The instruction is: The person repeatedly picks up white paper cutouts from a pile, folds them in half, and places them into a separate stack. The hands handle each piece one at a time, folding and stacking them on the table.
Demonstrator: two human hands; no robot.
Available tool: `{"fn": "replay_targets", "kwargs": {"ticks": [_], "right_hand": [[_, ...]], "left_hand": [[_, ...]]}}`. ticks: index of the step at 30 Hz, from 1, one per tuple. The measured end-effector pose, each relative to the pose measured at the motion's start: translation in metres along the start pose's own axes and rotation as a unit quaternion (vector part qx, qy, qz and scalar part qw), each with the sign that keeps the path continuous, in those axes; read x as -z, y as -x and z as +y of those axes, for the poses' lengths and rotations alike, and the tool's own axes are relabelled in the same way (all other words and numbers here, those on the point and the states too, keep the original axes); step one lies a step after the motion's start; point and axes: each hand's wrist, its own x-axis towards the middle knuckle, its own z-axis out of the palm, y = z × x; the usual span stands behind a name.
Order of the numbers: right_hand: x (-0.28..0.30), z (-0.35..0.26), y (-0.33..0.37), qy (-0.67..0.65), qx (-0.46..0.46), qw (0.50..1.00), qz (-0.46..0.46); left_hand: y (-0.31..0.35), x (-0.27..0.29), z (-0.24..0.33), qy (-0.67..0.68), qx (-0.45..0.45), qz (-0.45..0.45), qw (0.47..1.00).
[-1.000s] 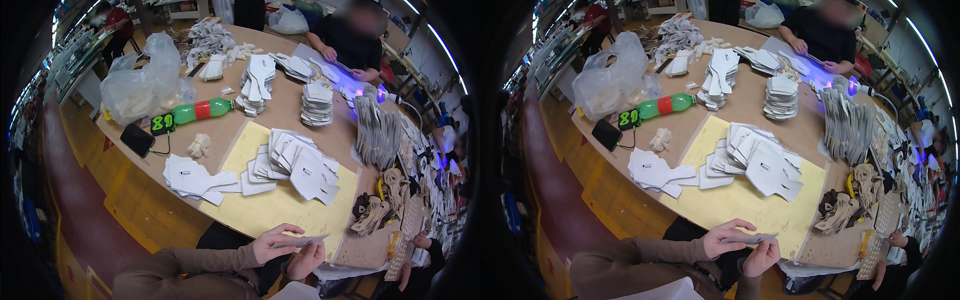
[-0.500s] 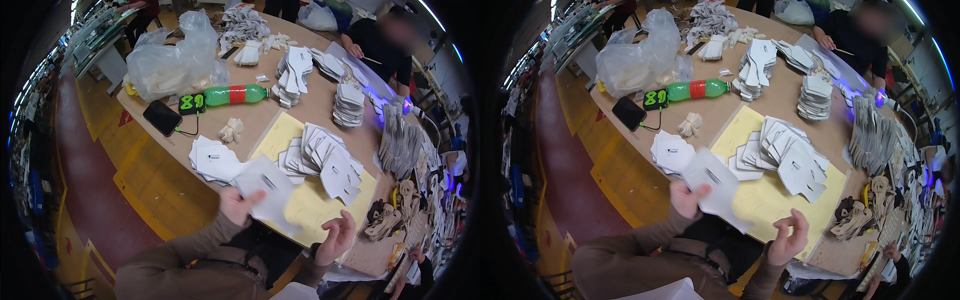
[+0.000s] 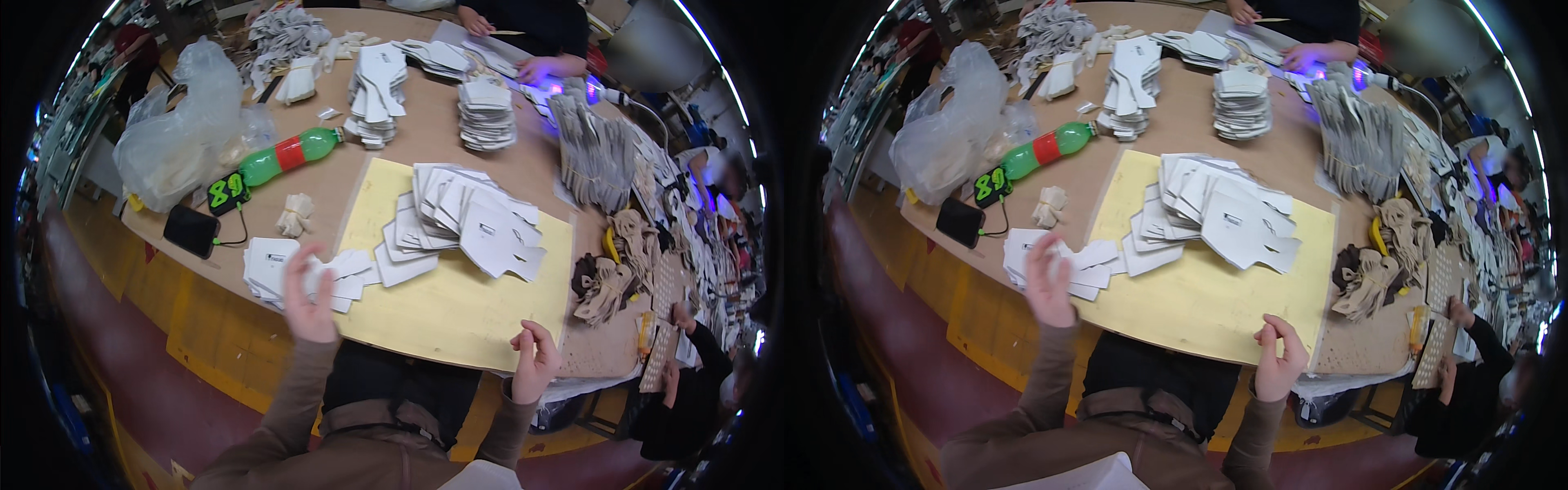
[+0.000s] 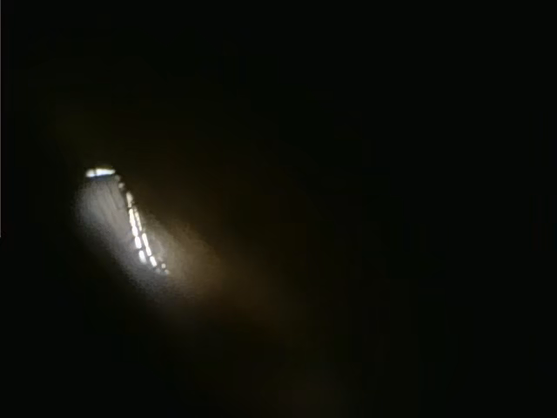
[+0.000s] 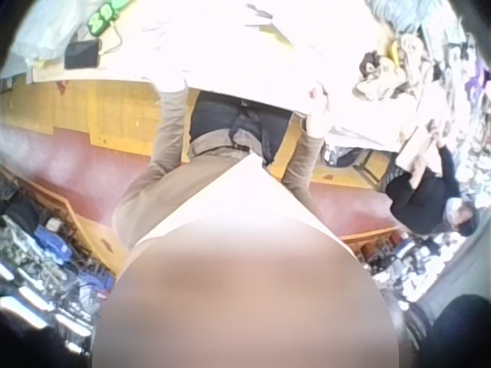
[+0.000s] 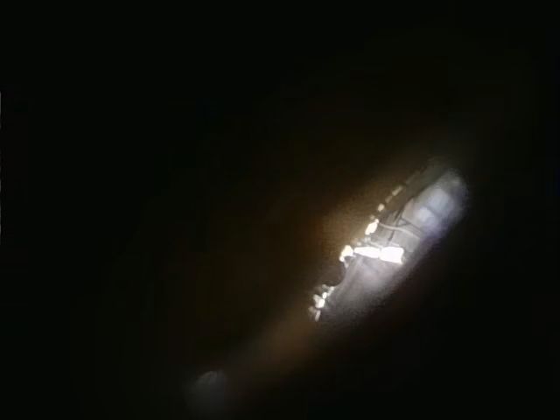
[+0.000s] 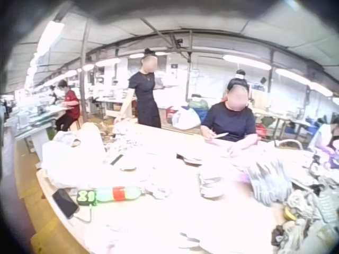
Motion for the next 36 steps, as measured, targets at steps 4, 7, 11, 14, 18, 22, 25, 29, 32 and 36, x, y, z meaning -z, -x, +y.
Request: {"fn": "replay_targets", "kwargs": {"ticks": [4, 7, 11, 14, 18, 22, 25, 29, 32, 36], "right_hand": [[0.000, -0.003, 0.009, 0.032, 0.030, 0.999, -0.014], [0.006, -0.003, 0.015, 0.032, 0.046, 0.998, -0.026], [0.015, 0.002, 0.021, 0.039, 0.061, 0.997, -0.035], [0.024, 0.013, 0.024, 0.056, 0.052, 0.997, -0.033], [0.028, 0.033, 0.026, -0.030, -0.039, 0.997, -0.051], [0.013, 0.047, 0.029, -0.239, -0.081, 0.966, -0.059], [0.005, 0.045, 0.030, -0.416, -0.100, 0.902, 0.053], [0.014, 0.029, 0.029, -0.392, -0.098, 0.909, 0.104], [0.017, 0.019, 0.029, -0.394, -0.096, 0.908, 0.101], [0.018, 0.015, 0.034, -0.384, -0.085, 0.914, 0.103]], "left_hand": [[0.002, -0.071, 0.022, 0.077, 0.104, -0.256, 0.958], [-0.002, -0.115, 0.026, 0.009, 0.195, -0.331, 0.923], [-0.008, -0.147, 0.022, 0.016, 0.230, -0.351, 0.908], [0.003, -0.140, 0.024, 0.086, 0.189, -0.330, 0.921], [0.035, -0.114, 0.037, 0.170, 0.194, -0.336, 0.906], [0.065, -0.100, 0.052, 0.185, 0.253, -0.357, 0.880], [0.076, -0.095, 0.060, 0.199, 0.274, -0.408, 0.848], [0.077, -0.098, 0.062, 0.243, 0.233, -0.383, 0.860], [0.069, -0.100, 0.064, 0.251, 0.222, -0.377, 0.864], [0.062, -0.097, 0.072, 0.194, 0.227, -0.396, 0.869]]}}
